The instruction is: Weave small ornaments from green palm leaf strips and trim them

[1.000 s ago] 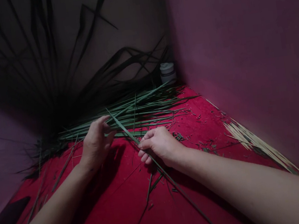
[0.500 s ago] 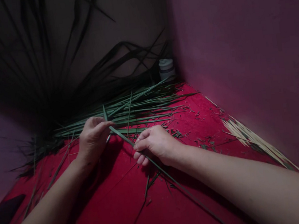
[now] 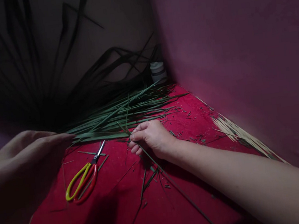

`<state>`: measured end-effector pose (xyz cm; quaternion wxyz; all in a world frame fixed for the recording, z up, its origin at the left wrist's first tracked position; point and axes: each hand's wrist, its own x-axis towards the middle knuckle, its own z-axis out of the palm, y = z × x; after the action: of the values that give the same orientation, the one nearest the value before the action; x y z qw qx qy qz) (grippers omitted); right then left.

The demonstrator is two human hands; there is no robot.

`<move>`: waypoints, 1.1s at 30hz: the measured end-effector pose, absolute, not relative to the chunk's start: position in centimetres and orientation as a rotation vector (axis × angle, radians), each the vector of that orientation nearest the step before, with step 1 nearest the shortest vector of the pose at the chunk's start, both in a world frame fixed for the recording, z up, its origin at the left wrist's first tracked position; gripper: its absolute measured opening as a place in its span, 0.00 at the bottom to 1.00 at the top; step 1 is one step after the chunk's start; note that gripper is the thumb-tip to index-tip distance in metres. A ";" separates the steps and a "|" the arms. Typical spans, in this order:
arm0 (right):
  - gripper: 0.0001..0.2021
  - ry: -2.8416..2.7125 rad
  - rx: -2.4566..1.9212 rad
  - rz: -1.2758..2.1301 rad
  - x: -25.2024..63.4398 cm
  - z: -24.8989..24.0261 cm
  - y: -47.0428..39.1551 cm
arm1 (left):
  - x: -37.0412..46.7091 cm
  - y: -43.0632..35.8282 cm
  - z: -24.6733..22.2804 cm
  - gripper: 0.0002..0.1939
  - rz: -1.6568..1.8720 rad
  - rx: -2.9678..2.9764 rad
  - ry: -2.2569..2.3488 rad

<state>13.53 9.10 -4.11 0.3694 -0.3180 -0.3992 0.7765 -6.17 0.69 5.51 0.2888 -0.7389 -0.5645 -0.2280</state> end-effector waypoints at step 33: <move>0.05 -1.229 -0.919 1.730 12.9 -3.8 7.7 | -1.3 3.4 -0.8 0.05 -1.462 -2.359 -2.085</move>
<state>12.91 7.68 -3.76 0.4029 -0.3637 -0.4865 0.6846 -1.32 3.42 -0.82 -0.1643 -0.6702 -0.5926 -0.4155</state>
